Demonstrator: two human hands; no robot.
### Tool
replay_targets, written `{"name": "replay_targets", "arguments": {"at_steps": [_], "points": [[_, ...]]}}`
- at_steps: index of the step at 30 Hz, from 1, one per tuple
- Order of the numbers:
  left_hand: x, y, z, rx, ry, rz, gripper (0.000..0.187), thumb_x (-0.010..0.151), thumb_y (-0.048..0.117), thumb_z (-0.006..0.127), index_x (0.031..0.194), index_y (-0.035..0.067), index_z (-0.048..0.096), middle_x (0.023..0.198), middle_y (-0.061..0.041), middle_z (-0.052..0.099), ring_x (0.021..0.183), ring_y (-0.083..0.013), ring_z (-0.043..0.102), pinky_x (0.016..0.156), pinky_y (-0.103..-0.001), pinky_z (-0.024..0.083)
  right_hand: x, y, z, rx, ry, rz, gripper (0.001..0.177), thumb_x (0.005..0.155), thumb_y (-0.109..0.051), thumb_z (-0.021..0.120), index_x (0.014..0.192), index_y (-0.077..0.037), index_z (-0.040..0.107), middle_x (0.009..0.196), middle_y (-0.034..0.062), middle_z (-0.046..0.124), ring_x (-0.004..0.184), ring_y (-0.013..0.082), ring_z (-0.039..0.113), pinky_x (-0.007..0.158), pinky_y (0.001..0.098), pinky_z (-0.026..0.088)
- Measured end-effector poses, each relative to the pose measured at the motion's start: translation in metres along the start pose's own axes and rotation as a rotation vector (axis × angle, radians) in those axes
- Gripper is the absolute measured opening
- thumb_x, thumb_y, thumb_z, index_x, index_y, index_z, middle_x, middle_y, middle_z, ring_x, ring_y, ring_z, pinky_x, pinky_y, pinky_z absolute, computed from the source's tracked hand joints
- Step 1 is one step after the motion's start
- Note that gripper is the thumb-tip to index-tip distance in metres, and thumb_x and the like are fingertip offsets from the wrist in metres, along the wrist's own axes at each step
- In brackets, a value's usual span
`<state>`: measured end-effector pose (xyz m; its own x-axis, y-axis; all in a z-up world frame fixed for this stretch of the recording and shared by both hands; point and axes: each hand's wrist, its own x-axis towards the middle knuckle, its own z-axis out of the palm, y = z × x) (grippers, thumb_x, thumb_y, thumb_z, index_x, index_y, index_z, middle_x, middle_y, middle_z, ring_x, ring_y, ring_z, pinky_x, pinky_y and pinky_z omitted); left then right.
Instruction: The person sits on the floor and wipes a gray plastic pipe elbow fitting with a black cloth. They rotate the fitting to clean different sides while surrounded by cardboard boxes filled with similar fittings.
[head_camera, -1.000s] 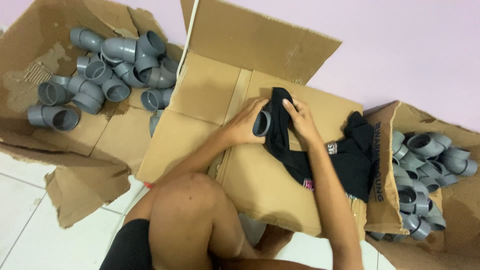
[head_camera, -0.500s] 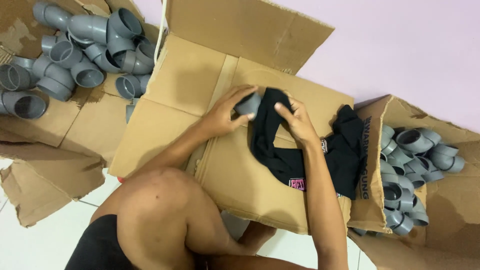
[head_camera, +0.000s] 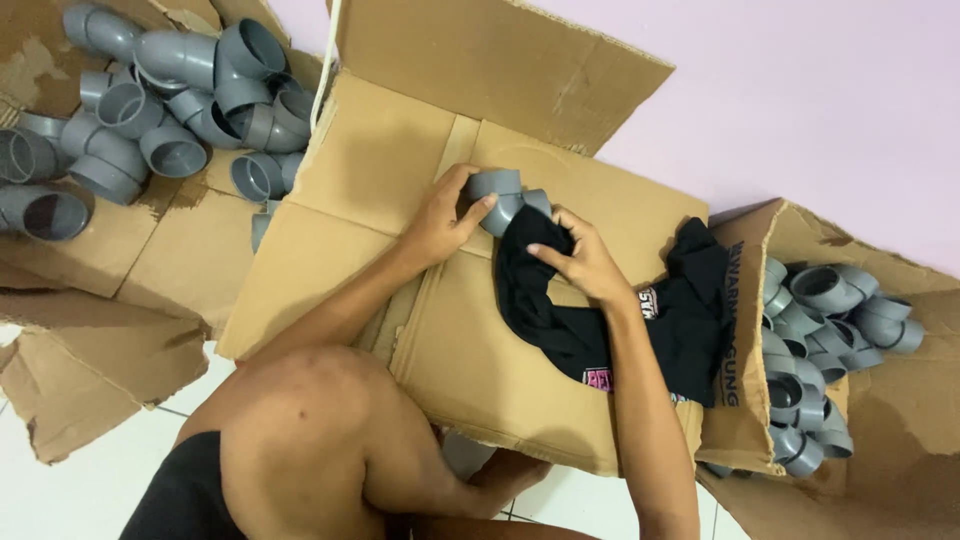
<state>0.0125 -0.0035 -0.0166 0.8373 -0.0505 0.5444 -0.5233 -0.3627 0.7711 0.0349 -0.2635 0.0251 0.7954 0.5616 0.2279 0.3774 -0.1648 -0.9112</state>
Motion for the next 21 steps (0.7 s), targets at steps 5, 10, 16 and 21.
{"name": "replay_targets", "arguments": {"at_steps": [5, 10, 16, 21], "points": [[0.003, 0.025, -0.007, -0.006, -0.023, 0.0, 0.03, 0.112, 0.023, 0.073, 0.13, 0.002, 0.06, 0.106, -0.015, 0.063, 0.102, -0.0369, 0.072, 0.09, -0.052, 0.058, -0.002, 0.022, 0.002, 0.004, 0.058, 0.091, 0.031, 0.107, -0.01, 0.078, 0.08, -0.012, 0.063, 0.074, -0.0056, 0.051, 0.073, 0.0102, 0.047, 0.071, 0.0274, 0.042], [0.005, 0.042, -0.015, 0.042, -0.048, -0.021, 0.041, 0.106, 0.034, 0.08, 0.114, -0.002, 0.065, 0.09, -0.022, 0.067, 0.083, -0.0421, 0.073, 0.071, -0.049, 0.06, -0.014, 0.06, -0.018, 0.091, 0.061, 0.227, 0.043, 0.118, -0.022, 0.065, 0.075, -0.02, 0.064, 0.071, -0.014, 0.049, 0.066, 0.0031, 0.046, 0.065, 0.0202, 0.039], [0.003, 0.012, -0.009, 0.055, 0.015, -0.159, 0.046, 0.106, 0.041, 0.079, 0.08, 0.008, 0.062, 0.06, -0.015, 0.057, 0.057, -0.0255, 0.063, 0.054, -0.035, 0.049, -0.012, 0.035, -0.007, 0.15, -0.076, 0.105, 0.02, 0.091, -0.006, 0.092, 0.097, -0.009, 0.073, 0.083, -0.0047, 0.067, 0.082, 0.0089, 0.06, 0.079, 0.0246, 0.049], [0.012, 0.003, -0.003, -0.011, -0.034, -0.221, 0.056, 0.106, 0.045, 0.078, 0.065, 0.015, 0.054, 0.045, -0.004, 0.047, 0.052, -0.0062, 0.048, 0.048, -0.025, 0.037, -0.017, 0.046, -0.012, 0.156, 0.105, 0.236, 0.038, 0.12, -0.02, 0.062, 0.083, -0.015, 0.07, 0.076, -0.0085, 0.061, 0.072, 0.0056, 0.055, 0.073, 0.0227, 0.047]]}}
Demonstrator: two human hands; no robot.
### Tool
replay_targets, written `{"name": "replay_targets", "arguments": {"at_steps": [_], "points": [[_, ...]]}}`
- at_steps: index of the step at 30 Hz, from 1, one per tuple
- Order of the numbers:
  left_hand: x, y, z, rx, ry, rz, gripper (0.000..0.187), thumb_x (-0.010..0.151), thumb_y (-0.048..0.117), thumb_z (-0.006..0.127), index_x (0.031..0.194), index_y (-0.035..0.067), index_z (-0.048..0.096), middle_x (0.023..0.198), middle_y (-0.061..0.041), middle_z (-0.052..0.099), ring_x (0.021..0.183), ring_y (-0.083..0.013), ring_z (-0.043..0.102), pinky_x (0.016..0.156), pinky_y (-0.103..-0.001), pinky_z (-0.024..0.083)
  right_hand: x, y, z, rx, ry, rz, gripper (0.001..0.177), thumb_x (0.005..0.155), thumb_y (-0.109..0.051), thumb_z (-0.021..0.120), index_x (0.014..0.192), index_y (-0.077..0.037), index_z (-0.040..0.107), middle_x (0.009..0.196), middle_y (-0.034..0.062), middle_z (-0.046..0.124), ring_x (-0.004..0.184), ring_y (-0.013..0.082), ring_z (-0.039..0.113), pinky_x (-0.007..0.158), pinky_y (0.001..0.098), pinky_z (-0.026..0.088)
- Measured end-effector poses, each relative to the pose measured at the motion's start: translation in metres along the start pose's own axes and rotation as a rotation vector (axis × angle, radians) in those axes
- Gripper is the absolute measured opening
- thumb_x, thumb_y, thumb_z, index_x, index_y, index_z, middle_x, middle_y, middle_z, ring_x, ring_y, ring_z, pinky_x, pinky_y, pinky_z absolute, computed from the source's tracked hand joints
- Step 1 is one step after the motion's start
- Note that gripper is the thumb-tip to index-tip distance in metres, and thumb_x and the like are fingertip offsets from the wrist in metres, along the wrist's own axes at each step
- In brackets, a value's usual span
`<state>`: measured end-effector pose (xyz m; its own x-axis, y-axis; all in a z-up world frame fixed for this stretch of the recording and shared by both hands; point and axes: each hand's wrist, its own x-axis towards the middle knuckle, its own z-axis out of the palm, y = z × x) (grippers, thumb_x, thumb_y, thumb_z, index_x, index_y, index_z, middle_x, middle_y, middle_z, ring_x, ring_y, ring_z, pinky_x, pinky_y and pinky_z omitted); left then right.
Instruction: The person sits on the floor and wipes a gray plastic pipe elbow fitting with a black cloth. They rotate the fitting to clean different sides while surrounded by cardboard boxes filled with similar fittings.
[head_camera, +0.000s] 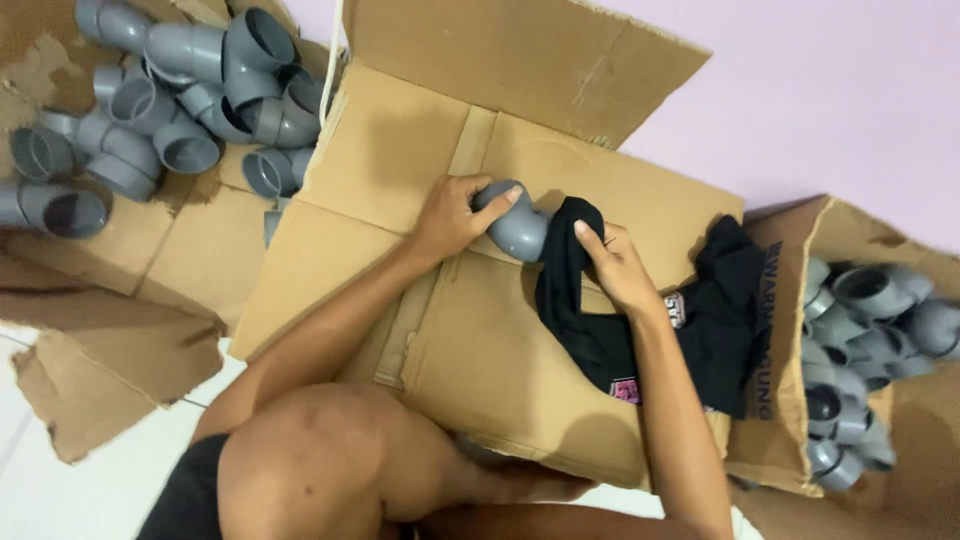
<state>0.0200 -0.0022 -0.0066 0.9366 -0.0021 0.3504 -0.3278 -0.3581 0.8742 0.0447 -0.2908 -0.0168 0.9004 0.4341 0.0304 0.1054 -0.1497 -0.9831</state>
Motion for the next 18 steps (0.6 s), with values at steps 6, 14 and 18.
{"name": "replay_targets", "arguments": {"at_steps": [6, 14, 18], "points": [[-0.001, -0.001, -0.006, -0.072, 0.014, -0.068, 0.057, 0.107, 0.044, 0.077, 0.062, 0.017, 0.055, 0.045, -0.001, 0.046, 0.055, -0.0028, 0.045, 0.049, -0.024, 0.035, -0.006, -0.021, 0.015, -0.084, -0.221, -0.174, 0.046, 0.094, 0.004, 0.084, 0.139, -0.001, 0.076, 0.137, 0.0155, 0.077, 0.133, 0.0286, 0.066, 0.119, 0.053, 0.048], [0.003, 0.021, -0.008, -0.036, 0.007, -0.084, 0.046, 0.104, 0.039, 0.078, 0.071, 0.015, 0.057, 0.047, -0.003, 0.044, 0.053, -0.0098, 0.047, 0.049, -0.028, 0.037, -0.003, 0.114, -0.03, -0.035, -0.149, -0.025, 0.018, 0.113, -0.013, 0.064, 0.103, -0.007, 0.079, 0.097, 0.0033, 0.074, 0.095, 0.0144, 0.062, 0.09, 0.0397, 0.054], [-0.005, 0.011, -0.003, -0.011, -0.02, -0.043, 0.035, 0.105, 0.041, 0.076, 0.092, 0.013, 0.061, 0.059, -0.013, 0.056, 0.058, -0.0206, 0.06, 0.054, -0.034, 0.047, -0.002, 0.075, -0.019, 0.016, -0.1, -0.011, 0.035, 0.117, -0.021, 0.064, 0.084, -0.013, 0.076, 0.082, -0.0052, 0.067, 0.081, 0.0095, 0.059, 0.077, 0.0295, 0.053]]}}
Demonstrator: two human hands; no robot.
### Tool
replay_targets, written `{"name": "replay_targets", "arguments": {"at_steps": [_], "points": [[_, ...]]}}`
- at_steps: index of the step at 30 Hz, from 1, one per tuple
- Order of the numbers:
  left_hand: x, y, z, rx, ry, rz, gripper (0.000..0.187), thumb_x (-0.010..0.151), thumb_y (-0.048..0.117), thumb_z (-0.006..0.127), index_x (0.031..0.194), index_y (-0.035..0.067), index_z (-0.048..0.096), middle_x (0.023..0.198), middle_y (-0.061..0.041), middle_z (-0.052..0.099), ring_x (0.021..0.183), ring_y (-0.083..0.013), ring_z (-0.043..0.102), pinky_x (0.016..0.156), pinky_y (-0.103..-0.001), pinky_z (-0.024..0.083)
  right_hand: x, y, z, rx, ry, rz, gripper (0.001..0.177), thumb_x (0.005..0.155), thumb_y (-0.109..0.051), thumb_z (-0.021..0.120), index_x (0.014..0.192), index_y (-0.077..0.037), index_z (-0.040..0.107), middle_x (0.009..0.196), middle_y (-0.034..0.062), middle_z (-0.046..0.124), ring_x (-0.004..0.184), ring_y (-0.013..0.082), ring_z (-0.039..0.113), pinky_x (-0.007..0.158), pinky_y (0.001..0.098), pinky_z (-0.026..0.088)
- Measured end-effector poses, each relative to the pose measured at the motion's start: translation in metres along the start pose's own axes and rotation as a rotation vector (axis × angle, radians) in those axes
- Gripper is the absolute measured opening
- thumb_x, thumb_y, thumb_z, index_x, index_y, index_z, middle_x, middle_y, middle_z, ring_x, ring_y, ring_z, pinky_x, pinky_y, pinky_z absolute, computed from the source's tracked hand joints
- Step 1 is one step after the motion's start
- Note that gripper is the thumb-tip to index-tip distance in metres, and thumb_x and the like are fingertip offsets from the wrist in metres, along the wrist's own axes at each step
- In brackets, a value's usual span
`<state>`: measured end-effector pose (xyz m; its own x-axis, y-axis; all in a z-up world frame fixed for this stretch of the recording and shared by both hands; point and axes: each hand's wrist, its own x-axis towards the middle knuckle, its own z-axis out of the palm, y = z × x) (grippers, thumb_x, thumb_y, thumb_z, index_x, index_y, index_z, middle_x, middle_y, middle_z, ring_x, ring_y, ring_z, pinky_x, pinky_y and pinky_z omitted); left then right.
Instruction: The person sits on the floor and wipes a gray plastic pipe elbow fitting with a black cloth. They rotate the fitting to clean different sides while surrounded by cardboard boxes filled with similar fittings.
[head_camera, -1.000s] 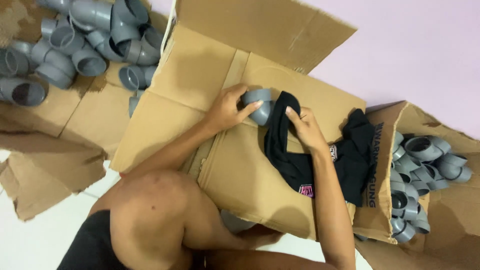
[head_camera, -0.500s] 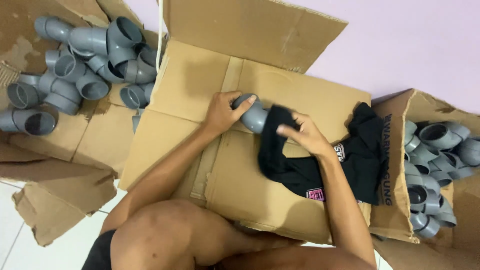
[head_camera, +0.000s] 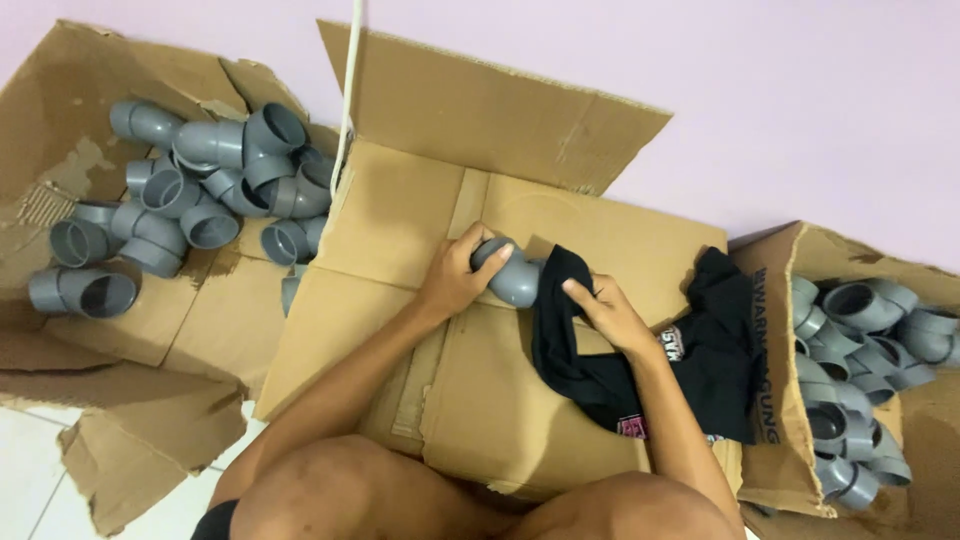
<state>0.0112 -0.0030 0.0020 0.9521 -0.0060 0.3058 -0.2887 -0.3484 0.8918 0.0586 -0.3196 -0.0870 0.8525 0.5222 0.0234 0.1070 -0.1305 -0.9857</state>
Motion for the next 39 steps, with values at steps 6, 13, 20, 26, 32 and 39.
{"name": "replay_targets", "arguments": {"at_steps": [6, 13, 20, 26, 32, 39], "points": [[-0.014, -0.01, -0.008, 0.041, 0.013, 0.082, 0.041, 0.099, 0.042, 0.084, 0.099, 0.005, 0.067, 0.076, -0.025, 0.068, 0.071, -0.0401, 0.073, 0.059, -0.046, 0.057, 0.0, -0.046, 0.021, 0.012, 0.037, -0.069, 0.022, 0.092, -0.003, 0.089, 0.113, -0.005, 0.083, 0.1, 0.0034, 0.08, 0.098, 0.0146, 0.068, 0.093, 0.0372, 0.057], [-0.018, -0.015, -0.006, 0.049, -0.007, 0.267, 0.041, 0.097, 0.038, 0.086, 0.107, 0.004, 0.065, 0.091, -0.021, 0.065, 0.086, -0.0459, 0.071, 0.07, -0.051, 0.057, -0.006, -0.049, 0.028, -0.007, 0.138, 0.007, 0.03, 0.113, -0.015, 0.068, 0.084, -0.012, 0.075, 0.074, -0.0016, 0.065, 0.075, 0.011, 0.057, 0.071, 0.0281, 0.048], [-0.025, -0.014, -0.004, 0.058, -0.074, 0.293, 0.048, 0.097, 0.042, 0.086, 0.117, 0.003, 0.066, 0.112, -0.018, 0.067, 0.106, -0.0438, 0.072, 0.088, -0.05, 0.06, -0.015, -0.1, 0.055, -0.06, 0.178, -0.104, 0.01, 0.098, -0.008, 0.086, 0.094, -0.007, 0.077, 0.077, 0.0001, 0.064, 0.079, 0.0125, 0.057, 0.075, 0.0305, 0.049], [-0.02, 0.013, -0.01, 0.047, -0.125, 0.326, 0.065, 0.082, 0.041, 0.099, 0.118, 0.001, 0.061, 0.135, -0.022, 0.063, 0.129, -0.0489, 0.067, 0.107, -0.059, 0.057, -0.011, -0.091, 0.051, -0.113, 0.324, -0.096, 0.027, 0.112, -0.015, 0.072, 0.085, -0.011, 0.071, 0.073, -0.0014, 0.059, 0.076, 0.0122, 0.054, 0.071, 0.0302, 0.047], [-0.023, 0.033, -0.014, 0.075, -0.149, 0.368, 0.069, 0.084, 0.038, 0.099, 0.115, -0.004, 0.054, 0.148, -0.034, 0.055, 0.14, -0.059, 0.057, 0.115, -0.067, 0.051, -0.018, -0.111, 0.064, -0.562, 0.613, -0.427, 0.044, 0.099, -0.013, 0.089, 0.133, 0.001, 0.064, 0.114, 0.0206, 0.064, 0.107, 0.0402, 0.066, 0.098, 0.0507, 0.052], [-0.025, 0.013, -0.011, 0.089, -0.193, 0.416, 0.065, 0.079, 0.037, 0.103, 0.111, 0.0, 0.061, 0.143, -0.024, 0.065, 0.135, -0.0471, 0.067, 0.115, -0.059, 0.055, -0.023, -0.131, 0.094, -1.027, 0.427, -0.822, 0.017, 0.103, -0.023, 0.082, 0.115, -0.012, 0.084, 0.12, 0.0065, 0.081, 0.113, 0.0298, 0.076, 0.098, 0.0453, 0.053]]}}
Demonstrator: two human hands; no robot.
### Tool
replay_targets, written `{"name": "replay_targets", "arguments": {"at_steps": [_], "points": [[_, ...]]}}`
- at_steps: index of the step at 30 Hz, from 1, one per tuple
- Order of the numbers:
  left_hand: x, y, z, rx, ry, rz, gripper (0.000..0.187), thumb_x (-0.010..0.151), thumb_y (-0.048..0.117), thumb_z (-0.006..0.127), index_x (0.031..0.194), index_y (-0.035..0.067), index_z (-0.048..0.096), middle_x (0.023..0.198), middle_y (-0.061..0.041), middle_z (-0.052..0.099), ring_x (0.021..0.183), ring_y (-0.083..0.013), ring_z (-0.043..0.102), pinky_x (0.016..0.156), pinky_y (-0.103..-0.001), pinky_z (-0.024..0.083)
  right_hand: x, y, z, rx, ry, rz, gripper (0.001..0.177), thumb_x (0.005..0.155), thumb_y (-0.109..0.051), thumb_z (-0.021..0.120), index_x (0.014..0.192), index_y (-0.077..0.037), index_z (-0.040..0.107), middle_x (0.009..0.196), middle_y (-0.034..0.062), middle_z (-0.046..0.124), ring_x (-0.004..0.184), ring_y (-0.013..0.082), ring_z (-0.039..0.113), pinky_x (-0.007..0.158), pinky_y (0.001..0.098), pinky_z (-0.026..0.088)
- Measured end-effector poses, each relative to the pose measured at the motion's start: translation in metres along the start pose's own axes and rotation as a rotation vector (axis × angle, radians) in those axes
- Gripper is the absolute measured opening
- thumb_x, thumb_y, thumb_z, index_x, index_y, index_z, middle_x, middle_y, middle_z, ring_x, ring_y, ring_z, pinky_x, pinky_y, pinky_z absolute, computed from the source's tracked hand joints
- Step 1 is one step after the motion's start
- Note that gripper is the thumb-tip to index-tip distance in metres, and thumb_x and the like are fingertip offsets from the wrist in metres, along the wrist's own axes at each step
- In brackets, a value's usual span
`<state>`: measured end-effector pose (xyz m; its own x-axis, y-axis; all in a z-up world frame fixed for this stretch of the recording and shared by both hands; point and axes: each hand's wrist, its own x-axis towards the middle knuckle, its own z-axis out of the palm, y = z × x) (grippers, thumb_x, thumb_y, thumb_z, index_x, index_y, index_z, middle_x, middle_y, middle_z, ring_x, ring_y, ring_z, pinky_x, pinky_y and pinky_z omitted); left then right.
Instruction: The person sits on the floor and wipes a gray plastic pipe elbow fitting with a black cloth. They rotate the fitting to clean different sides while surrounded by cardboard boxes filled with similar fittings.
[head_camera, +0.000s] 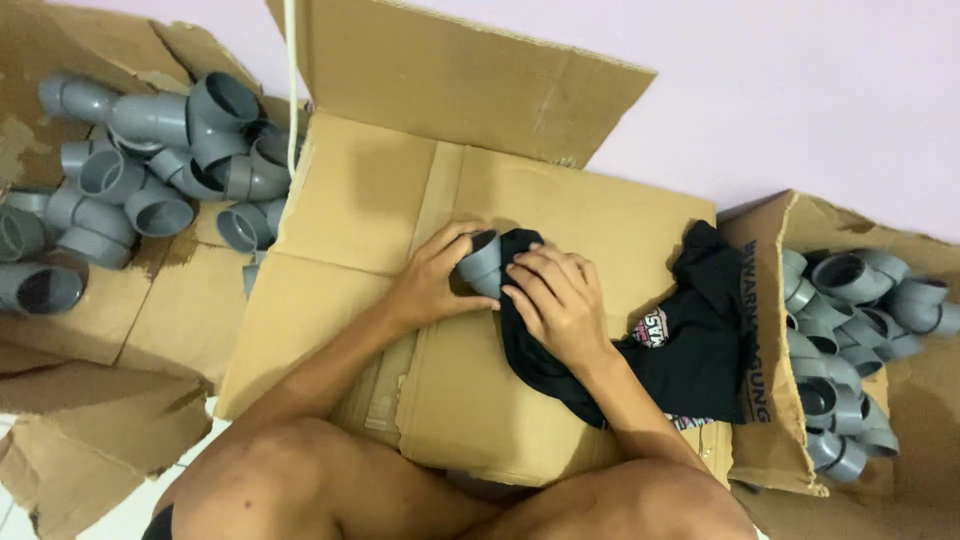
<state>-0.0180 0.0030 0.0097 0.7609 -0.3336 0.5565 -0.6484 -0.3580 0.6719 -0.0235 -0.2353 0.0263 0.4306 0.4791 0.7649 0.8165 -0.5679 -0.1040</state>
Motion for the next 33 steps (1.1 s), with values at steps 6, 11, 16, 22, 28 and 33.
{"name": "replay_targets", "arguments": {"at_steps": [6, 11, 16, 22, 28, 33], "points": [[-0.007, -0.014, 0.006, -0.042, -0.086, -0.261, 0.116, 0.067, 0.044, 0.109, 0.153, 0.002, 0.045, 0.141, -0.027, 0.063, 0.133, -0.0484, 0.067, 0.113, -0.064, 0.055, 0.006, -0.006, -0.008, -0.006, -0.113, 0.017, 0.036, 0.106, -0.03, 0.079, 0.134, -0.007, 0.078, 0.134, 0.0135, 0.077, 0.129, 0.0375, 0.07, 0.108, 0.0534, 0.047], [0.001, 0.003, -0.005, -0.057, -0.111, -0.222, 0.117, 0.072, 0.044, 0.106, 0.165, 0.007, 0.046, 0.144, -0.023, 0.065, 0.139, -0.0447, 0.064, 0.119, -0.061, 0.052, 0.001, 0.0, -0.005, 0.063, -0.033, 0.003, 0.012, 0.103, -0.011, 0.078, 0.113, -0.01, 0.085, 0.116, 0.0057, 0.082, 0.112, 0.0298, 0.077, 0.104, 0.0486, 0.051], [-0.006, -0.011, 0.004, -0.089, -0.085, -0.188, 0.106, 0.074, 0.054, 0.103, 0.158, 0.01, 0.056, 0.135, -0.016, 0.068, 0.133, -0.0399, 0.068, 0.114, -0.057, 0.055, -0.008, -0.012, 0.0, 0.13, 0.068, 0.097, 0.014, 0.107, -0.01, 0.073, 0.113, -0.009, 0.085, 0.116, 0.0057, 0.085, 0.108, 0.0292, 0.08, 0.104, 0.0475, 0.052], [-0.017, -0.039, 0.015, -0.109, -0.082, -0.129, 0.088, 0.073, 0.033, 0.099, 0.146, 0.01, 0.056, 0.124, -0.019, 0.063, 0.123, -0.0492, 0.069, 0.105, -0.061, 0.057, -0.002, -0.018, 0.007, 0.121, -0.067, -0.057, 0.023, 0.112, -0.015, 0.065, 0.126, -0.016, 0.083, 0.146, 0.0061, 0.078, 0.137, 0.0318, 0.072, 0.133, 0.066, 0.017], [-0.018, -0.04, 0.017, -0.091, -0.079, -0.151, 0.083, 0.068, 0.024, 0.095, 0.141, 0.011, 0.056, 0.12, -0.017, 0.061, 0.119, -0.0489, 0.069, 0.1, -0.061, 0.058, -0.014, -0.016, 0.011, 0.064, -0.13, -0.064, 0.033, 0.115, -0.02, 0.056, 0.14, -0.016, 0.077, 0.156, 0.007, 0.07, 0.15, 0.0347, 0.059, 0.135, 0.0652, 0.013], [-0.012, -0.026, 0.011, -0.093, -0.103, -0.197, 0.087, 0.073, 0.037, 0.1, 0.142, 0.008, 0.056, 0.125, -0.019, 0.062, 0.123, -0.0469, 0.069, 0.103, -0.06, 0.058, -0.009, -0.005, 0.001, -0.107, -0.207, 0.099, 0.047, 0.11, -0.041, 0.07, 0.153, -0.024, 0.071, 0.155, 0.0089, 0.068, 0.149, 0.0291, 0.059, 0.132, 0.0691, 0.005]]}}
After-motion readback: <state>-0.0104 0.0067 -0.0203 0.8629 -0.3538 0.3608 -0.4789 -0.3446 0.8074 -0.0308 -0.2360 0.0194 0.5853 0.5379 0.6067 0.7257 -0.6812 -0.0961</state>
